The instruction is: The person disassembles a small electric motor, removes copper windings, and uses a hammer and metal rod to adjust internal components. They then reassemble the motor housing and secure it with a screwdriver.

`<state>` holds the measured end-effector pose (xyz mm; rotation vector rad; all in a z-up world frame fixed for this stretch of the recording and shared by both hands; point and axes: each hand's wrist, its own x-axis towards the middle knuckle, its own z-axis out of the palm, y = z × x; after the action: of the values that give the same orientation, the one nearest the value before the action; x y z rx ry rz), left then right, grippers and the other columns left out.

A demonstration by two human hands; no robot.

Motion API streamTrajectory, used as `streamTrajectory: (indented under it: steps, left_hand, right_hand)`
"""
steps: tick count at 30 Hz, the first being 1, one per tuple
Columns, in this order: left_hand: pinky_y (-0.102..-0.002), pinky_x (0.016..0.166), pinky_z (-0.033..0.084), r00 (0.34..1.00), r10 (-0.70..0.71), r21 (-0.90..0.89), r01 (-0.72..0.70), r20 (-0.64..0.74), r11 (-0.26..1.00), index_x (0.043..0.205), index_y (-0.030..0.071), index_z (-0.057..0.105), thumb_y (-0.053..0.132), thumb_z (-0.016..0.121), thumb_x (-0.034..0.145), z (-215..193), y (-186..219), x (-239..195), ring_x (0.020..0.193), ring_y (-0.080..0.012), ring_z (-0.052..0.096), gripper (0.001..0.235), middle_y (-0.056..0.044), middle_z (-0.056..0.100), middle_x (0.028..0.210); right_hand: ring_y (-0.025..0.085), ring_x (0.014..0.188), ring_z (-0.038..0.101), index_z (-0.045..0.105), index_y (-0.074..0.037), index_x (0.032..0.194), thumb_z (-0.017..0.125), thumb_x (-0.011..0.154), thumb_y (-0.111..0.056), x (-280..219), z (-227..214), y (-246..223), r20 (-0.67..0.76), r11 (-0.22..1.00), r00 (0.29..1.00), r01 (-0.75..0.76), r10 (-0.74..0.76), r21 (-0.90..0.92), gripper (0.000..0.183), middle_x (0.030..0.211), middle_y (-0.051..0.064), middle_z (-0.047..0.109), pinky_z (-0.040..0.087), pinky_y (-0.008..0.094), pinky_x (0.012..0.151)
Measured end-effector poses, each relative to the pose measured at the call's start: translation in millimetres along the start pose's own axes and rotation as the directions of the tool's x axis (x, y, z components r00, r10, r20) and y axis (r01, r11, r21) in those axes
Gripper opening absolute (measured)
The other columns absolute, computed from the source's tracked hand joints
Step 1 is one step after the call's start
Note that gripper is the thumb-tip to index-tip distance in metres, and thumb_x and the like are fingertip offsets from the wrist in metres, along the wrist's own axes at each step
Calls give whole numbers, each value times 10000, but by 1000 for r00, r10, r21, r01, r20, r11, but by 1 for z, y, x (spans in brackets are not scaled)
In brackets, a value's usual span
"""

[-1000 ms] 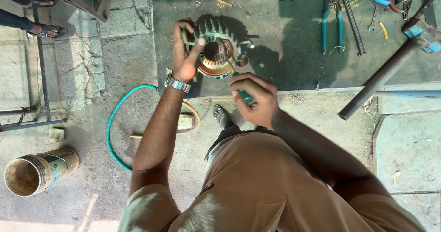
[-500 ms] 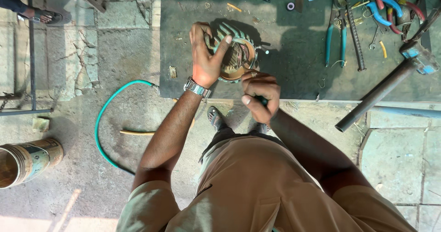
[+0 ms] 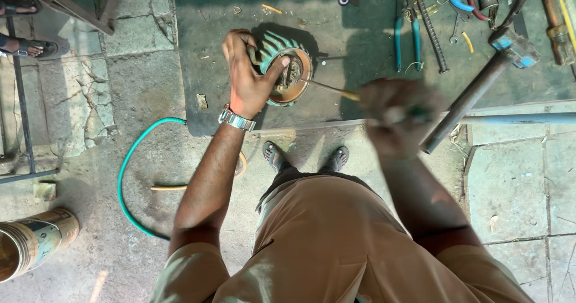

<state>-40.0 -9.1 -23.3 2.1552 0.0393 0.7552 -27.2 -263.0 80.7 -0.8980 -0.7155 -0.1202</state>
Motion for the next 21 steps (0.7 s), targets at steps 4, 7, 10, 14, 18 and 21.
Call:
streamTrajectory:
  steps: [4,7,10,14,18,21]
  left_hand:
    - [-427,981,406,999,7,2,-7,45,1000,1148,-8,482,146,921,815,0,-9,7,1100,-308,431,572,-132,453,1115]
    - [-419,971,404,998,-4,-3,4,57,1000,1151,-1,475,113,916,825,2,-11,10,1098,-303,423,560,-127,449,1113]
    - [-410,953,411,998,-27,-11,28,53,1000,1150,4,470,91,881,827,4,-10,9,1091,-305,422,530,-130,446,1115]
    - [-415,941,403,999,-4,17,4,32,1000,1132,10,471,60,856,828,2,-9,7,1065,-307,425,493,-128,449,1090]
    - [-419,931,402,999,-1,17,1,32,1000,1124,7,465,62,848,821,2,-5,6,1057,-310,424,492,-131,445,1082]
    - [-423,936,402,1000,3,31,-3,15,1000,1119,12,468,61,849,824,-1,-2,3,1061,-312,426,484,-135,447,1088]
  right_hand:
    - [149,680,674,634,-58,979,778,1029,-84,21,-20,-15,356,734,909,90,215,-673,154,834,89,685,545,260,558]
    - [198,661,700,731,-80,1159,771,960,-197,15,-22,32,435,487,766,184,473,-854,234,1004,125,743,587,340,646]
    - [274,717,720,752,-101,1217,752,884,-160,6,-26,84,478,361,685,322,550,-875,338,1071,135,753,591,417,675]
    - [299,817,731,758,-116,1180,719,920,-127,5,-36,121,458,308,582,344,672,-887,263,1037,98,757,577,445,707]
    - [275,804,740,777,-147,1099,731,863,-122,5,-48,130,468,290,586,375,662,-880,241,1006,73,772,569,442,711]
    - [270,789,737,771,-124,1051,741,954,-152,-8,-47,136,445,387,696,254,563,-886,106,1002,86,774,576,417,722]
